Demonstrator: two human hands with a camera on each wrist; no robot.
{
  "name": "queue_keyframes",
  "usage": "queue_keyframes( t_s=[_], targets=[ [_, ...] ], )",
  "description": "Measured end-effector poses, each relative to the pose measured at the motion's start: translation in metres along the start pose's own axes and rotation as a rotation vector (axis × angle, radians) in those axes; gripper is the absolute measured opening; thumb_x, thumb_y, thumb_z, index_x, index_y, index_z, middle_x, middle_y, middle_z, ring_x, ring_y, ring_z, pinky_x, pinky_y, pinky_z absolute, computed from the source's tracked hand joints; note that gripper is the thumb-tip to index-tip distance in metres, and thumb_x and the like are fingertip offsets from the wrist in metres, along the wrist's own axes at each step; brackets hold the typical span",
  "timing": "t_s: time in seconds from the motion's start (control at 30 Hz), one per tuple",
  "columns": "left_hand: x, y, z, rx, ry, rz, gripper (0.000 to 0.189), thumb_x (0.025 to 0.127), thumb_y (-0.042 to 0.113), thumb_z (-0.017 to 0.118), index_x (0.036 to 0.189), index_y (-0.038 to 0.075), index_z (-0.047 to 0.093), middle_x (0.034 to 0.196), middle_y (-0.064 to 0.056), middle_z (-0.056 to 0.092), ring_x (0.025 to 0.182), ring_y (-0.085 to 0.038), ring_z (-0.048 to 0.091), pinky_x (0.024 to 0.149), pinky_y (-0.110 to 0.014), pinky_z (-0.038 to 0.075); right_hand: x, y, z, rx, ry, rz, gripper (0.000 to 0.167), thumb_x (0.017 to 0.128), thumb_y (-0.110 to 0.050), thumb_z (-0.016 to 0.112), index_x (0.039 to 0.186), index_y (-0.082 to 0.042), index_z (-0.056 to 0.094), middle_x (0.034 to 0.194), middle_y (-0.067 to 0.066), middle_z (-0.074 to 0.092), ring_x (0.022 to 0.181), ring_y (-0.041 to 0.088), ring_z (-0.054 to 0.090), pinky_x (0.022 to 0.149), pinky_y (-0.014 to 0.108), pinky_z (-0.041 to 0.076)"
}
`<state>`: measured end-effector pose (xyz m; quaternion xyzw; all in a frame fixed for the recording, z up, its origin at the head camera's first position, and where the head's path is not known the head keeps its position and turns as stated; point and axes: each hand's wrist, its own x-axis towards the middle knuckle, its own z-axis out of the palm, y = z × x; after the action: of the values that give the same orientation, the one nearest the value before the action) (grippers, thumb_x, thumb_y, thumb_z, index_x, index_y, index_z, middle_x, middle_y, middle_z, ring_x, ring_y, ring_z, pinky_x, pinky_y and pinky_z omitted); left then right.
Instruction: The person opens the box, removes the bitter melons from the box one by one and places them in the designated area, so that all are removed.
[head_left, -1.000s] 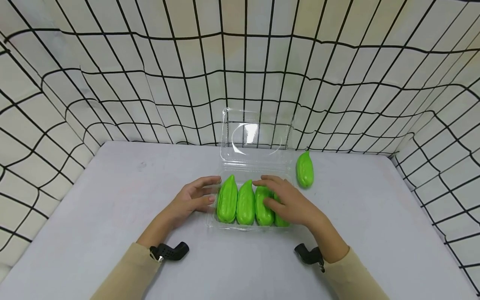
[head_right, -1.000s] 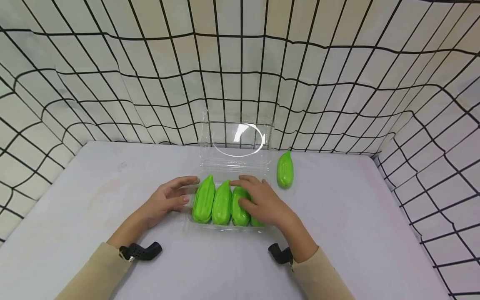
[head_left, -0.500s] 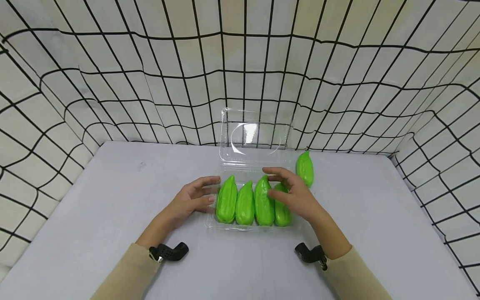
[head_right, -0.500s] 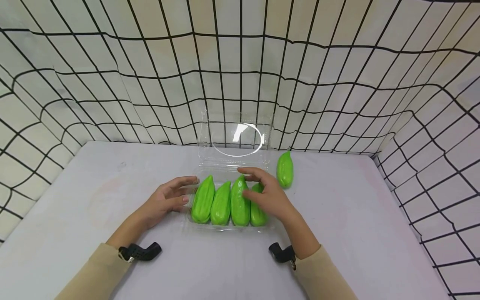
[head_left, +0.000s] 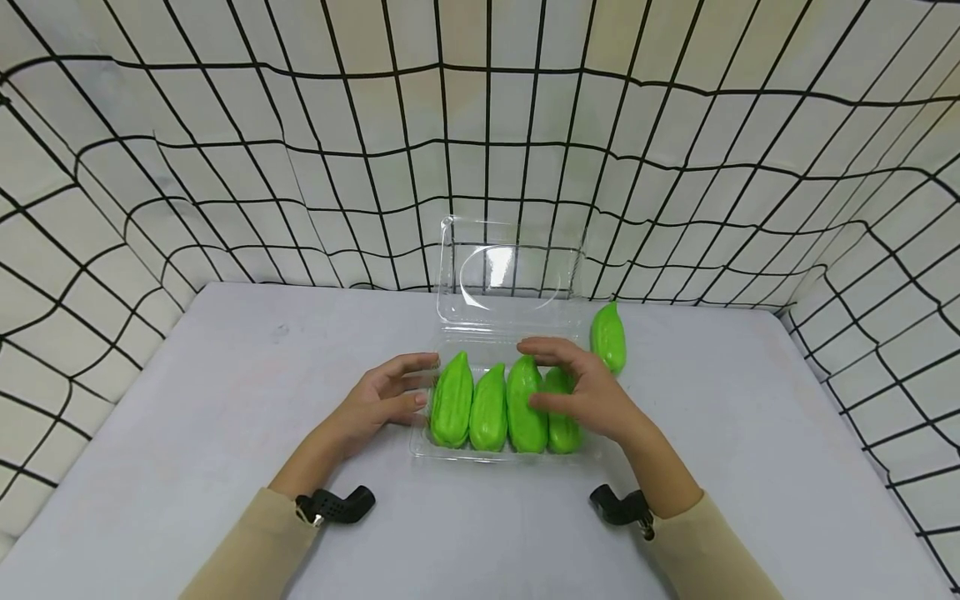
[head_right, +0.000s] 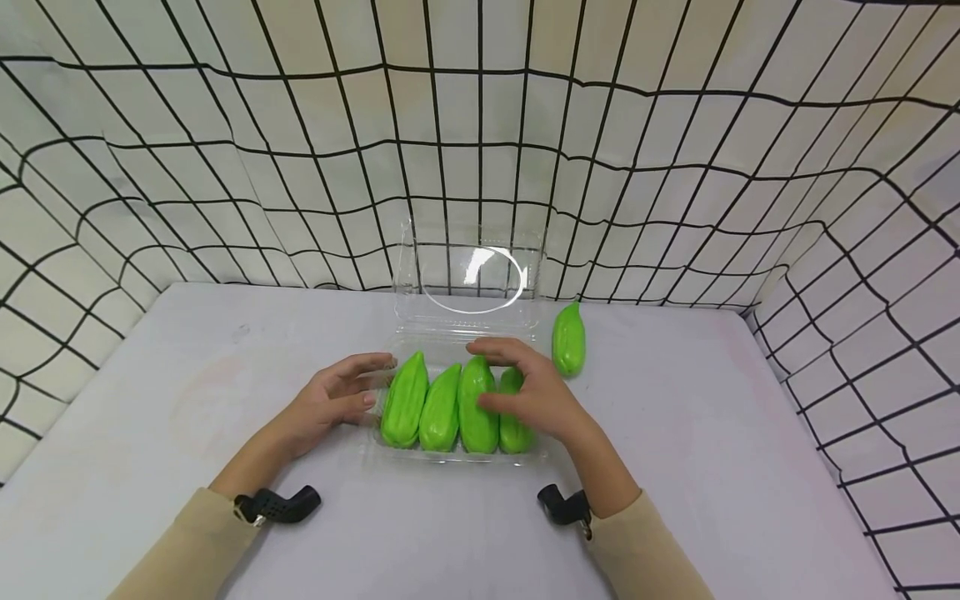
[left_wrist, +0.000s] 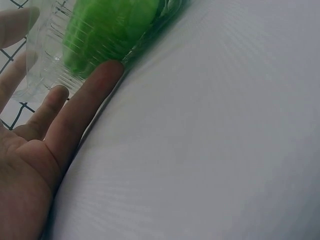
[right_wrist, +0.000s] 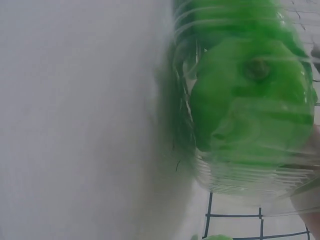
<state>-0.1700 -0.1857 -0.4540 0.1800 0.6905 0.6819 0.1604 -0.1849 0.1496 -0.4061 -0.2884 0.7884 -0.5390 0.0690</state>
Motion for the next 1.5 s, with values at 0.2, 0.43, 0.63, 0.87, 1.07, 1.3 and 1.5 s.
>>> queue_keyframes(
  t_s=[0.2,0.43,0.63,0.87,1.07,1.3,1.5],
  targets=[
    [0.001,-0.001,0.000,0.002,-0.002,-0.001,0.058,0.096,0.010,0.061,0.150,0.005,0.040,0.155,-0.019,0.036,0.139,-0.039,0.042,0.087,-0.045,0.060,-0.001,0.000,0.001,0.030,-0.042,-0.036,0.061,0.081,-0.004,0.082,0.136,-0.017,0.060,0.142,-0.001,0.055,0.131,0.021,0.051,0.108,0.039,0.049],
    [0.001,0.000,0.000,0.009,-0.005,0.017,0.058,0.096,0.009,0.061,0.149,0.005,0.040,0.154,-0.020,0.037,0.139,-0.042,0.041,0.086,-0.044,0.061,0.000,-0.001,0.003,-0.117,-0.135,-0.082,0.061,0.083,-0.008,0.080,0.139,-0.013,0.058,0.155,-0.002,0.042,0.139,0.022,0.045,0.106,0.044,0.050],
    [0.001,0.000,-0.001,0.009,-0.008,0.023,0.058,0.096,0.009,0.061,0.149,0.004,0.040,0.154,-0.020,0.037,0.138,-0.041,0.041,0.087,-0.043,0.061,-0.001,-0.002,0.004,-0.156,-0.130,-0.063,0.059,0.083,-0.008,0.080,0.137,-0.015,0.060,0.154,-0.003,0.043,0.139,0.022,0.045,0.106,0.044,0.049],
    [0.001,-0.001,-0.001,0.009,-0.010,0.024,0.057,0.096,0.009,0.060,0.149,0.006,0.040,0.155,-0.020,0.036,0.139,-0.042,0.040,0.086,-0.043,0.061,-0.001,-0.006,0.005,-0.114,-0.064,-0.104,0.060,0.083,-0.009,0.080,0.137,-0.020,0.059,0.150,-0.004,0.047,0.135,0.021,0.047,0.095,0.048,0.055],
    [0.001,-0.001,-0.001,0.019,-0.004,0.023,0.056,0.096,0.009,0.061,0.149,0.007,0.042,0.155,-0.019,0.036,0.139,-0.044,0.041,0.086,-0.043,0.061,-0.001,-0.006,0.004,-0.073,-0.034,-0.091,0.056,0.087,-0.010,0.076,0.139,-0.017,0.057,0.152,0.002,0.044,0.134,0.026,0.049,0.099,0.048,0.054],
    [0.002,-0.002,-0.002,0.025,0.003,0.020,0.056,0.096,0.009,0.061,0.149,0.007,0.042,0.154,-0.019,0.037,0.140,-0.044,0.039,0.087,-0.044,0.061,0.000,-0.008,0.003,-0.006,0.042,-0.082,0.056,0.089,-0.008,0.074,0.141,-0.020,0.055,0.147,-0.001,0.050,0.127,0.025,0.056,0.102,0.039,0.053],
    [0.002,-0.002,-0.002,0.026,0.001,0.025,0.056,0.096,0.009,0.060,0.149,0.005,0.041,0.154,-0.020,0.037,0.140,-0.044,0.039,0.087,-0.044,0.060,0.002,-0.011,0.006,-0.029,0.082,-0.144,0.056,0.092,-0.005,0.070,0.143,-0.019,0.053,0.154,-0.001,0.043,0.128,0.027,0.056,0.092,0.038,0.058]
  ],
)
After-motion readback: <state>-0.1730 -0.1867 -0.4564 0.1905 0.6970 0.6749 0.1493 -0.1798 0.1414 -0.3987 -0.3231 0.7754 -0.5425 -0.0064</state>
